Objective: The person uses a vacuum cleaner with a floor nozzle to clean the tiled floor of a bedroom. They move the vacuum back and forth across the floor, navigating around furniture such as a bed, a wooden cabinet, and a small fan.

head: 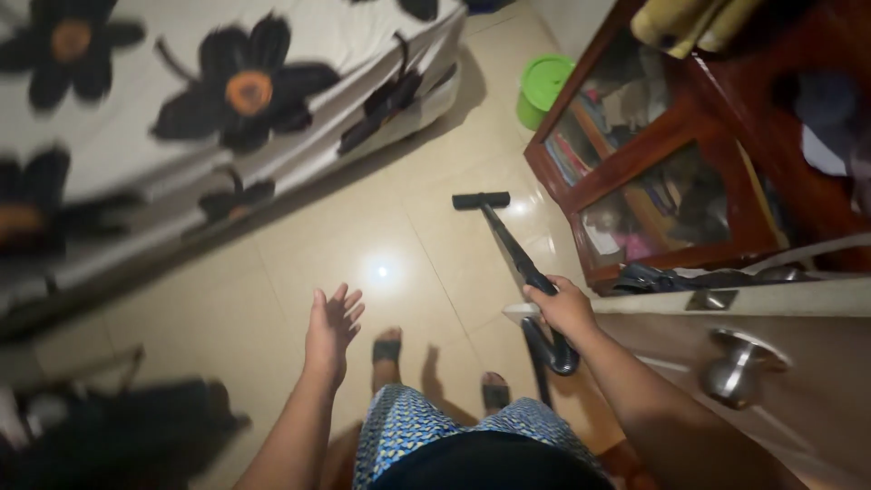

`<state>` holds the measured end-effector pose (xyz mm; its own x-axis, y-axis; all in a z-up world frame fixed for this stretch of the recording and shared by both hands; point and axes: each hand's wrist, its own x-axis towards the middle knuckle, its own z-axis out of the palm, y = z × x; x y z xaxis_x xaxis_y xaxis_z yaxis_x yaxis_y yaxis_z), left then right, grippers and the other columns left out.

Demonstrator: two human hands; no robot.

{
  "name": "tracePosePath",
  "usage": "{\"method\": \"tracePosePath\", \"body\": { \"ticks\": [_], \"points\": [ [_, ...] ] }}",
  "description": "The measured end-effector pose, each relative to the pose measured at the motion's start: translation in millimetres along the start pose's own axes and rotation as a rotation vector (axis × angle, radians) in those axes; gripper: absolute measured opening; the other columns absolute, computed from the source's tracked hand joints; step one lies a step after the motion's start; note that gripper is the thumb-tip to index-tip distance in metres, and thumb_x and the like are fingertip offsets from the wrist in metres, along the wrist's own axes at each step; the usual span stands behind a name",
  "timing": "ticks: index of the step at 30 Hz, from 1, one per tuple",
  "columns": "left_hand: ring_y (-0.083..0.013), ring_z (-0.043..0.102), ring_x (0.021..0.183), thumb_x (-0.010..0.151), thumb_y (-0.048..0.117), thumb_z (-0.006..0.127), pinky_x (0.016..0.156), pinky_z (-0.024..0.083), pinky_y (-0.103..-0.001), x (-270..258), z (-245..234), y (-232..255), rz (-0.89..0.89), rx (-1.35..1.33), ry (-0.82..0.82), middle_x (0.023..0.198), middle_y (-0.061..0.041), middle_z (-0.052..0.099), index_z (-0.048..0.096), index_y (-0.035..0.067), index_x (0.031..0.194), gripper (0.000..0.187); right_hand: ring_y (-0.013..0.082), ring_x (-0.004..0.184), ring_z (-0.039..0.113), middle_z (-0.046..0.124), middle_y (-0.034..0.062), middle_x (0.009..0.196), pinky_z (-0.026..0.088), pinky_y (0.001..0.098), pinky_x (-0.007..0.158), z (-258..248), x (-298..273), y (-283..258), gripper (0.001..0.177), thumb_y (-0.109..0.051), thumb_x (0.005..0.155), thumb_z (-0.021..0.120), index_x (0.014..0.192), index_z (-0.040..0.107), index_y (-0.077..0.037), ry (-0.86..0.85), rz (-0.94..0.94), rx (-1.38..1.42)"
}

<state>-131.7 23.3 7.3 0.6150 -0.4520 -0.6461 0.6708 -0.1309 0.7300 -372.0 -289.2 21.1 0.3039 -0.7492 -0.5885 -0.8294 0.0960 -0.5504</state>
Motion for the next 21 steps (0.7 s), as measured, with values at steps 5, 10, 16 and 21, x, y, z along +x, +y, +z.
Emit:
{"method": "tracePosePath", "body": {
  "ticks": [5, 10, 16, 21],
  "points": [
    [-0.0311, 0.048, 0.143, 0.095, 0.069, 0.021, 0.117, 0.029, -0.047, -84, 42, -79, -0.021, -0.178, 0.112, 0.155, -0.014, 0.053, 0.036, 0.008, 0.158, 0.088, 0.0129, 0.057, 0.062, 0.07, 0.0042, 0.079, 0.051, 0.0283, 0.054, -8, -15, 39, 0.055, -0.03, 0.083, 0.079, 0.127, 0.065, -0.002, -0.104, -0.103, 0.086],
    [-0.0294, 0.047, 0.144, 0.095, 0.07, 0.02, 0.117, 0.03, -0.046, -148, 47, -138, -0.024, -0.179, 0.187, 0.156, -0.013, 0.052, 0.036, 0.009, 0.158, 0.089, 0.0131, 0.054, 0.056, 0.062, 0.0061, 0.071, 0.046, 0.0286, 0.051, -11, -47, 55, 0.054, -0.025, 0.085, 0.077, 0.131, 0.061, -0.001, -0.275, -0.111, 0.118],
    [-0.0299, 0.047, 0.144, 0.095, 0.07, 0.02, 0.118, 0.029, -0.048, -201, 23, -180, -0.028, -0.224, 0.294, 0.156, -0.013, 0.052, 0.036, 0.009, 0.158, 0.089, 0.0121, 0.056, 0.058, 0.066, 0.0038, 0.076, 0.05, 0.0287, 0.053, -2, -73, 59, 0.052, -0.024, 0.085, 0.077, 0.13, 0.062, 0.0, -0.367, -0.175, 0.093],
    [-0.0292, 0.047, 0.145, 0.095, 0.071, 0.019, 0.118, 0.029, -0.048, -224, 7, -203, -0.006, -0.262, 0.313, 0.155, -0.013, 0.052, 0.036, 0.009, 0.158, 0.09, 0.0149, 0.057, 0.062, 0.067, 0.0064, 0.077, 0.053, 0.0309, 0.055, 9, -80, 68, 0.056, -0.027, 0.085, 0.076, 0.133, 0.061, -0.002, -0.299, -0.179, -0.099]
  ]
}}
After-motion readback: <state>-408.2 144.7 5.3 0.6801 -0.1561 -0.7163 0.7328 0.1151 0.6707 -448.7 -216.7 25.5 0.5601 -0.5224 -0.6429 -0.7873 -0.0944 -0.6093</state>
